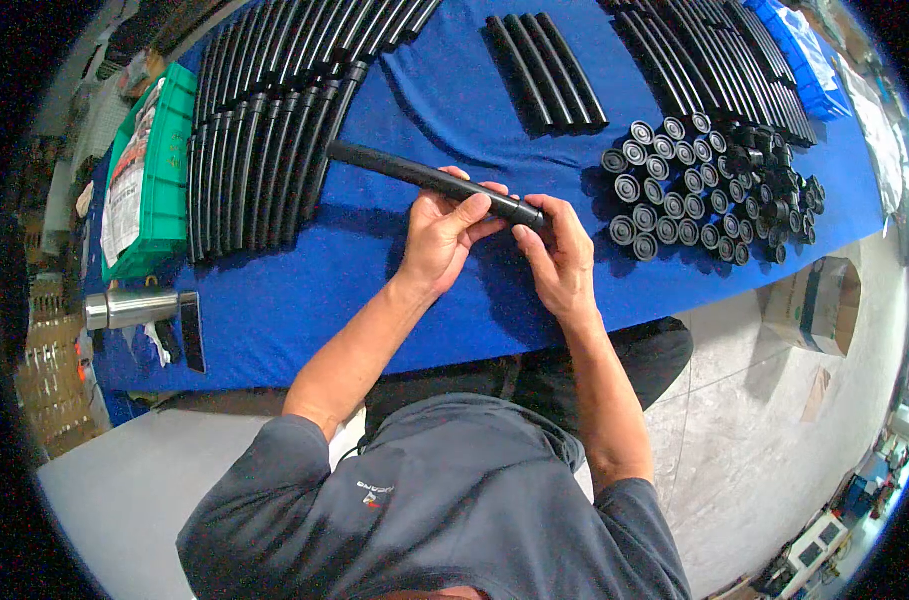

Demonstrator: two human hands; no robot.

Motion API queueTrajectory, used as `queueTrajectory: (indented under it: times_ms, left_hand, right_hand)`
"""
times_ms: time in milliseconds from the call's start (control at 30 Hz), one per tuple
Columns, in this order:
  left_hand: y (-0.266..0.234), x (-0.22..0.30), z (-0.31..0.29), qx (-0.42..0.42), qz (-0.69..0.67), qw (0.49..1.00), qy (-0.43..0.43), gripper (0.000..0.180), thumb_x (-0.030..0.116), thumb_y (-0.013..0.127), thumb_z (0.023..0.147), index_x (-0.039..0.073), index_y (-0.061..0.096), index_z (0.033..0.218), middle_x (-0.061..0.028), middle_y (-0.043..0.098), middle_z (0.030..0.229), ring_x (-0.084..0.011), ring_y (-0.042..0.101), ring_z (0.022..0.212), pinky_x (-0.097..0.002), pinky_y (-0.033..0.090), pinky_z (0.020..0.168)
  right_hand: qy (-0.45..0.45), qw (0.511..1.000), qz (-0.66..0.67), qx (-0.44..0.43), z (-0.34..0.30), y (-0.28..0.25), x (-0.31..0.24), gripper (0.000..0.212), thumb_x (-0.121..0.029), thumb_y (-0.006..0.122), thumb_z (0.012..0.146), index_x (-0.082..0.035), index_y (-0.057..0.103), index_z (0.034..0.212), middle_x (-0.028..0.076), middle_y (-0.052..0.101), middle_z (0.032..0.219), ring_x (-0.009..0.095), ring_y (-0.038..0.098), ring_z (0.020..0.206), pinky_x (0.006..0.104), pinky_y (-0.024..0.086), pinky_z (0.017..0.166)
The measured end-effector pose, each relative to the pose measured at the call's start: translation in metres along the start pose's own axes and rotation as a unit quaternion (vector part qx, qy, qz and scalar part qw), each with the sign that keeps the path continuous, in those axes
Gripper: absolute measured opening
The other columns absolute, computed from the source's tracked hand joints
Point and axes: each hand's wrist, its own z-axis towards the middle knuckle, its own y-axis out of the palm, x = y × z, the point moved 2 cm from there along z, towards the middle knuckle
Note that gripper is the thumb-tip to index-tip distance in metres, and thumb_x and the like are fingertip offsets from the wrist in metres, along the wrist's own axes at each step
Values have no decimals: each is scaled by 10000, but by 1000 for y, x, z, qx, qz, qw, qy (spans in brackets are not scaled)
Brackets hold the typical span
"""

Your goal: Arranging black plastic tubes on a table and attaching end caps to them.

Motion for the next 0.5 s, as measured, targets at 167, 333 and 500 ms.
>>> queueTrajectory:
  times_ms: [167, 333, 500]
  left_hand:
    - [6, 2, -4, 21, 15, 1000, -1, 225, 5, 664, 903, 80, 513, 1052, -154, 677, 1072, -247, 684, 1005, -407, 626, 836]
    - [6, -2, -2, 23, 29, 999, 5, 227, 17, 670, 902, 78, 512, 1053, -155, 680, 1066, -239, 693, 975, -384, 634, 805]
    - [8, 2, -3, 36, 46, 998, -5, 225, 15, 669, 903, 75, 513, 1054, -149, 683, 1052, -238, 695, 970, -378, 637, 790]
  right_hand:
    - [15, 999, 51, 4, 1, 5, -6, 291, -74, 659, 907, 3, 585, 1178, 40, 581, 922, 96, 561, 761, 242, 460, 675]
    - [-3, 1000, 17, 6, 1, 3, -1, 293, -76, 659, 908, 11, 586, 1178, 43, 581, 943, 95, 568, 773, 243, 461, 679]
    - [-4, 1000, 15, -2, 0, 4, -6, 296, -73, 650, 918, 16, 580, 1192, 41, 584, 955, 88, 573, 791, 236, 472, 700]
